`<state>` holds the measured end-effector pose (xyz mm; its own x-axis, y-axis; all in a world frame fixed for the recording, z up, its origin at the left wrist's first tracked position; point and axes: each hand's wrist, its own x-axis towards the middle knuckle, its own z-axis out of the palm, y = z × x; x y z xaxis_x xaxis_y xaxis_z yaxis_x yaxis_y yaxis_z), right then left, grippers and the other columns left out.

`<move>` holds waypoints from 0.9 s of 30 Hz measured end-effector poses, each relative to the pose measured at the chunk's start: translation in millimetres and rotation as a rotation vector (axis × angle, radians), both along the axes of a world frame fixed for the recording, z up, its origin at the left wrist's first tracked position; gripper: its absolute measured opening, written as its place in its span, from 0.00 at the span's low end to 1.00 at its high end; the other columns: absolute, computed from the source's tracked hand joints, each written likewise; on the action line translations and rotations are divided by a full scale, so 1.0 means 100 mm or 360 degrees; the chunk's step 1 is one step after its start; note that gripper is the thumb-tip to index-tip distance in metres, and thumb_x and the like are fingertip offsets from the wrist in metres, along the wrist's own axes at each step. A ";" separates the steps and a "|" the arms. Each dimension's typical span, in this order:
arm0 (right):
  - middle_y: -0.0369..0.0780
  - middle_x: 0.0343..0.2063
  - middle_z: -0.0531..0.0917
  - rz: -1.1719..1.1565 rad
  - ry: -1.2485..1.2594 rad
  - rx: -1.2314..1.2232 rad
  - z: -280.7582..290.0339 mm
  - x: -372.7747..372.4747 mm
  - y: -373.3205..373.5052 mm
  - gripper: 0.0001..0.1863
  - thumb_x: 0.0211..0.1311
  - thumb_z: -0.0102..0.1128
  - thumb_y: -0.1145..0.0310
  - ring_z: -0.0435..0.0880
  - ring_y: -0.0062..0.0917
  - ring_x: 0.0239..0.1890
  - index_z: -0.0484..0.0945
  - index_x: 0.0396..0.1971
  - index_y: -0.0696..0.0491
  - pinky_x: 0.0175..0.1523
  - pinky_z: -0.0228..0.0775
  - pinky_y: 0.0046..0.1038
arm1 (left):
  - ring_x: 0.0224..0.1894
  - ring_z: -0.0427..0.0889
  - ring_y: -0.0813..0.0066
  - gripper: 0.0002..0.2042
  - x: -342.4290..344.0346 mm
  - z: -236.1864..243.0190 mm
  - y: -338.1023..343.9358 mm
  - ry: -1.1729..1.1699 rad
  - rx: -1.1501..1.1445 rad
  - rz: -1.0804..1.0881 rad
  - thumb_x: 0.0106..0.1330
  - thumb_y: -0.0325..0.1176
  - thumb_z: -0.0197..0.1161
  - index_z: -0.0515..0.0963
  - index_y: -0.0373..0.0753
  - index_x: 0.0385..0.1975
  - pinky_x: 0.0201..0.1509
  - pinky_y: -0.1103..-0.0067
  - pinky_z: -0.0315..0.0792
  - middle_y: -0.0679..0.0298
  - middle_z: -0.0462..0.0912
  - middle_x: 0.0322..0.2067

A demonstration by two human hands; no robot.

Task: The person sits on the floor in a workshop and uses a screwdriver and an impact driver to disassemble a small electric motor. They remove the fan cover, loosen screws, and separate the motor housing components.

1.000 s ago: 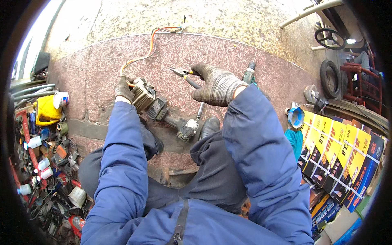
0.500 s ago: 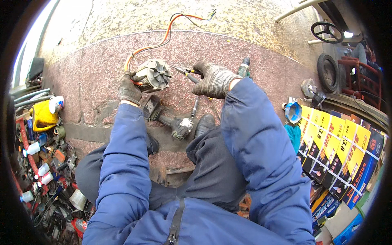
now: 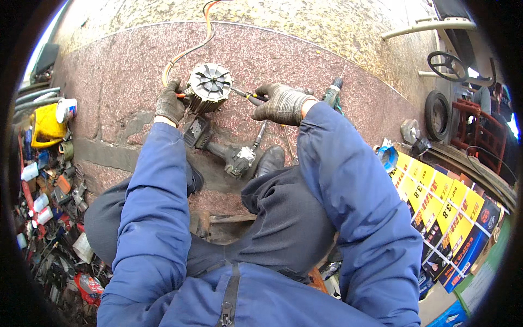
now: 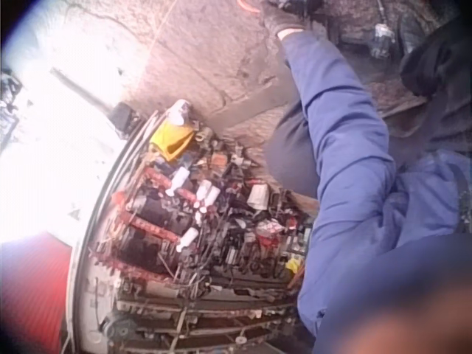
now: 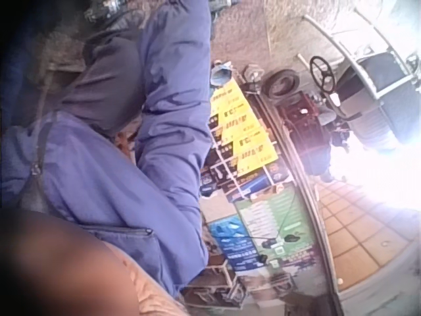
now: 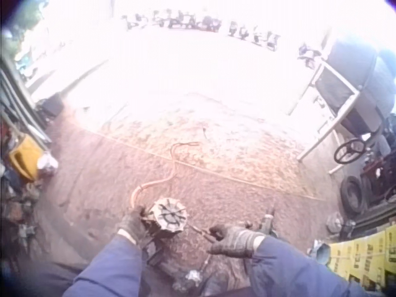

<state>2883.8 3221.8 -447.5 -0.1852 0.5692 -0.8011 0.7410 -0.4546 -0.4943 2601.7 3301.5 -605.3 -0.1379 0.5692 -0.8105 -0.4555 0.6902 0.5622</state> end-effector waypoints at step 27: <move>0.47 0.40 0.82 -0.0501 0.0651 0.0146 0.97 -0.24 0.43 0.40 0.56 0.50 0.30 0.84 0.31 0.29 0.77 0.48 0.55 0.25 0.74 0.26 | 0.38 0.77 0.79 0.16 0.52 1.97 0.07 0.0380 0.1156 -0.1974 0.62 0.38 0.67 0.78 0.38 0.46 0.42 0.80 0.73 0.66 0.81 0.32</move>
<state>2859.4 3265.1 -350.5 -0.2811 0.7120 -0.6434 0.3136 -0.5655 -0.7628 2653.8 3308.2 -408.1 0.6495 0.6864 -0.3270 0.3619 0.0991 0.9269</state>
